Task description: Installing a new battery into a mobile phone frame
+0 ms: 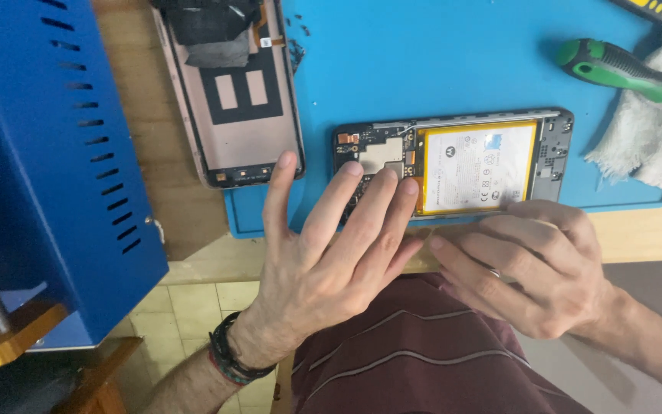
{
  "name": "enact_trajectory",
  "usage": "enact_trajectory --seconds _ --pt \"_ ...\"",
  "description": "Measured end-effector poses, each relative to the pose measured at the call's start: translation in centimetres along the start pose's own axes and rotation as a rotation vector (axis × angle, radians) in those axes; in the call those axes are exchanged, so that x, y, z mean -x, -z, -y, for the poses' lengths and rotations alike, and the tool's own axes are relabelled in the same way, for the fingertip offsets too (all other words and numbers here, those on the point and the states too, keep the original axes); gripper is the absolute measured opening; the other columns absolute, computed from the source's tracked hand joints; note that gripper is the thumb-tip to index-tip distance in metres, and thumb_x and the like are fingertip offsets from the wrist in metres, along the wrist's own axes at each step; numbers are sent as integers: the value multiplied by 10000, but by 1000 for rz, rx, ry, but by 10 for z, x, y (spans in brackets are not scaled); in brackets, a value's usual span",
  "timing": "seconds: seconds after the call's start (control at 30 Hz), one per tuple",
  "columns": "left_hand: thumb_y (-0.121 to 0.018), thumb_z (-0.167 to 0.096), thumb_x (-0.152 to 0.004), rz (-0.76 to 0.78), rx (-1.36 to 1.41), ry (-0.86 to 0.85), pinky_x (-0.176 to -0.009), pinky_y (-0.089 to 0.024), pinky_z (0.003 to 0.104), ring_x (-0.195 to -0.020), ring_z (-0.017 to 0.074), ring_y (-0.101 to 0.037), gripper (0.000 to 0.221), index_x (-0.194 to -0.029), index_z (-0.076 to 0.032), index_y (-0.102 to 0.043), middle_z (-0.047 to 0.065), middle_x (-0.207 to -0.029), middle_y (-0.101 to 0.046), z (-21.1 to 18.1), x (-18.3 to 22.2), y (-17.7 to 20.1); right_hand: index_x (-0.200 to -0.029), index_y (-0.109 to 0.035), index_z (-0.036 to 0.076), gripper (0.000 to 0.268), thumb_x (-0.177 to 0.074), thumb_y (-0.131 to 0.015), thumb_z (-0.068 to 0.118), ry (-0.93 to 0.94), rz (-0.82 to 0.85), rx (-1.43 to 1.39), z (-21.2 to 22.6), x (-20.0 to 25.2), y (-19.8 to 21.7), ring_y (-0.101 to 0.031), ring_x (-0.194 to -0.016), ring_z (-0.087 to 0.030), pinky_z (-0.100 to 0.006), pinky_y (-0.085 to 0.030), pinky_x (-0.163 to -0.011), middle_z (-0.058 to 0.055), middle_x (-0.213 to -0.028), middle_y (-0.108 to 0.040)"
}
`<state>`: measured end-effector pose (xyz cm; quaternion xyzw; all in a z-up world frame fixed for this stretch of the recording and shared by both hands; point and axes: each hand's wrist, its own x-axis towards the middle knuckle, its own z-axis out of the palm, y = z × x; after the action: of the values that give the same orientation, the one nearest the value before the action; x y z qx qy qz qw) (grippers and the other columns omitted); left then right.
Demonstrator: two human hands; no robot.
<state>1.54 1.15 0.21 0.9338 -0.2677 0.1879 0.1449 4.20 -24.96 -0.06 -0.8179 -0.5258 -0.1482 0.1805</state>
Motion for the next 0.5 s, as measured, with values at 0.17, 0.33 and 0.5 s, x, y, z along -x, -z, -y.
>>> enact_trajectory --seconds 0.17,0.33,0.5 --pt "-749 -393 -1121 89 -7 -37 -1079 -425 794 -1399 302 -541 406 -1393 -99 -816 54 -1432 -583 -1 1 -1 -1138 -801 77 180 -1049 -694 191 -17 -5 -9 -5 4 -4 -655 -886 -203 -364 -501 -819 -10 -992 -714" --pt "-670 -428 -1003 193 122 157 -1101 -156 951 -1467 448 -528 565 -1515 -190 -654 130 -1479 -554 -9 5 -3 -1117 -805 49 194 -1040 -670 165 -20 -26 -52 -8 10 -6 -662 -866 -220 -368 -521 -826 -39 -973 -696" --pt "-625 -295 -924 174 110 172 -1088 -110 952 -1461 449 -545 609 -1519 -171 -674 125 -1463 -534 -14 10 -7 -1134 -808 53 206 -1047 -673 182 -35 -13 -52 -6 12 -5 -647 -884 -221 -374 -513 -851 -34 -982 -686"
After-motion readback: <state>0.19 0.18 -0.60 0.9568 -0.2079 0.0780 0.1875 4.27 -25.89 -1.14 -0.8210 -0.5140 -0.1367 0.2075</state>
